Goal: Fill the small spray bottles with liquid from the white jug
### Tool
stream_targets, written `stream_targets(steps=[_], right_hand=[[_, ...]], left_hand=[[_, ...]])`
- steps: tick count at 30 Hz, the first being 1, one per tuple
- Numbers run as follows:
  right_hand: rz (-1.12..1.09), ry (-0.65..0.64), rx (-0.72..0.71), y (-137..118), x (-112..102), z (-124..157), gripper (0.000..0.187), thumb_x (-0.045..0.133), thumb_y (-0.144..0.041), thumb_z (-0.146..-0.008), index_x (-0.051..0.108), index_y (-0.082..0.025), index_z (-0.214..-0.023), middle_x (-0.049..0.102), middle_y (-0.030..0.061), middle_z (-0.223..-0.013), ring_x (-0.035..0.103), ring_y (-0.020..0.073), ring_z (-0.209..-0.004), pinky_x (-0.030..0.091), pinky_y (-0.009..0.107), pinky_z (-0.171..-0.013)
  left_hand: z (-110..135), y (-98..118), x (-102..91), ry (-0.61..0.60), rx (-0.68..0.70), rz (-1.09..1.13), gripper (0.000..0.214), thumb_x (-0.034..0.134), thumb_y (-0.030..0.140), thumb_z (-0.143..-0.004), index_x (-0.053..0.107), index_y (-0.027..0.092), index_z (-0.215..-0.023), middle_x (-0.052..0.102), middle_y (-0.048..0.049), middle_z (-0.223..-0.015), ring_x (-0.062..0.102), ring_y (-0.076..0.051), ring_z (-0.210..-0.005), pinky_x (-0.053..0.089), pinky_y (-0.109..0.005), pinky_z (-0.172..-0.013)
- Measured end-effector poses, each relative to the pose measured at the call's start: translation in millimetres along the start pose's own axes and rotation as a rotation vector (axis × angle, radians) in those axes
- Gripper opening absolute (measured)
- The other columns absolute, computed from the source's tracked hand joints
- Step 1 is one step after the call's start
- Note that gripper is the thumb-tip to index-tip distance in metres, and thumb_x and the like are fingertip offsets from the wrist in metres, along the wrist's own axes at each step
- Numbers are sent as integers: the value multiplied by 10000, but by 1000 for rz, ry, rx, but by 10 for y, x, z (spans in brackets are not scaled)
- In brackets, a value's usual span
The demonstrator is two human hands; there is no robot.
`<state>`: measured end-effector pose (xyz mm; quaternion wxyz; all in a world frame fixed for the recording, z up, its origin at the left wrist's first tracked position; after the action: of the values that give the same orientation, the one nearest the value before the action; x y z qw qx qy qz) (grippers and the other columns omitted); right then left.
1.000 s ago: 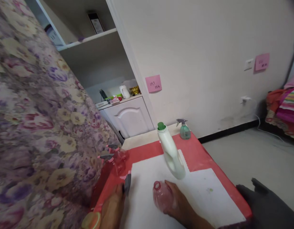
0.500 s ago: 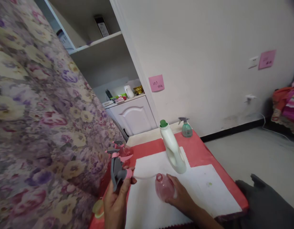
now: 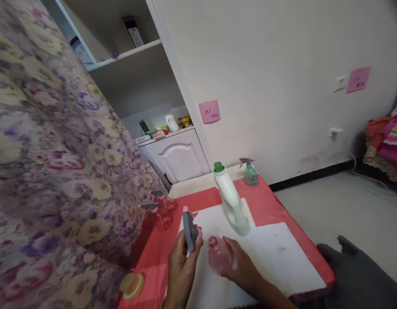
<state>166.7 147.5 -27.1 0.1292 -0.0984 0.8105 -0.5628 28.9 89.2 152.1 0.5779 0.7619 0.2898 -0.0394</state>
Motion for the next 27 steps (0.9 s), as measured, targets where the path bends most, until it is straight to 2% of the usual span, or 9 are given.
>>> stream_targets(steps=[3, 6, 10, 13, 19, 27], right_hand=[[20, -21, 14, 39, 26, -11, 870, 760, -256, -620, 415, -206, -1417, 506, 153, -1424, 474, 358, -1318, 356, 505, -1129], [27, -29, 21, 82, 45, -22, 901, 779, -257, -612, 394, -190, -1423, 490, 163, -1431, 461, 344, -1329, 344, 493, -1139], [23, -34, 20, 115, 64, -19, 904, 789, -272, -620, 384, -160, -1421, 488, 177, -1422, 460, 339, -1328, 350, 479, -1133], [19, -28, 33, 134, 67, -14, 915, 794, -238, -609, 380, -190, -1424, 484, 158, -1428, 463, 331, -1326, 358, 475, -1125], [6, -32, 62, 91, 60, -53, 933, 792, -138, -560, 404, -229, -1404, 509, 134, -1407, 483, 330, -1306, 361, 489, -1118], [61, -22, 36, 26, 53, -126, 943, 858, -249, -510, 445, -212, -1358, 566, 147, -1330, 536, 354, -1236, 411, 474, -1075]], left_hand=[[-22, -112, 177, -53, 42, -41, 422, 666, 435, -826, 601, 227, -1187, 693, -58, -1157, 638, -240, -1066, 499, -330, -922], [-16, -257, 298, -62, 29, -106, 370, 674, 425, -815, 627, 239, -1131, 701, -51, -1161, 650, -234, -1001, 500, -330, -885], [13, -471, 375, -48, -51, -80, 364, 667, 451, -810, 644, 237, -1103, 724, -53, -1116, 667, -232, -958, 514, -333, -867], [22, -577, 401, -38, -104, -20, 384, 683, 477, -786, 654, 231, -1079, 732, -58, -1112, 677, -236, -981, 526, -321, -866], [-27, -663, 404, -10, -119, -30, 418, 717, 536, -722, 682, 225, -1000, 757, -58, -1026, 700, -247, -929, 548, -310, -831], [-79, -673, 416, -7, -89, -35, 428, 721, 572, -690, 689, 239, -958, 765, -35, -1006, 714, -244, -888, 559, -297, -794]])
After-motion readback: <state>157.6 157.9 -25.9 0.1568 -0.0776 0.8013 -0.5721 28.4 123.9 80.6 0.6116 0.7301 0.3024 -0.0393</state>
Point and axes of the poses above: each hand's wrist, its own z-axis away from the middle knuckle, its own x-axis out of the palm, y = z × x, the point moved 10 cm from there along -z, towards the middle knuckle
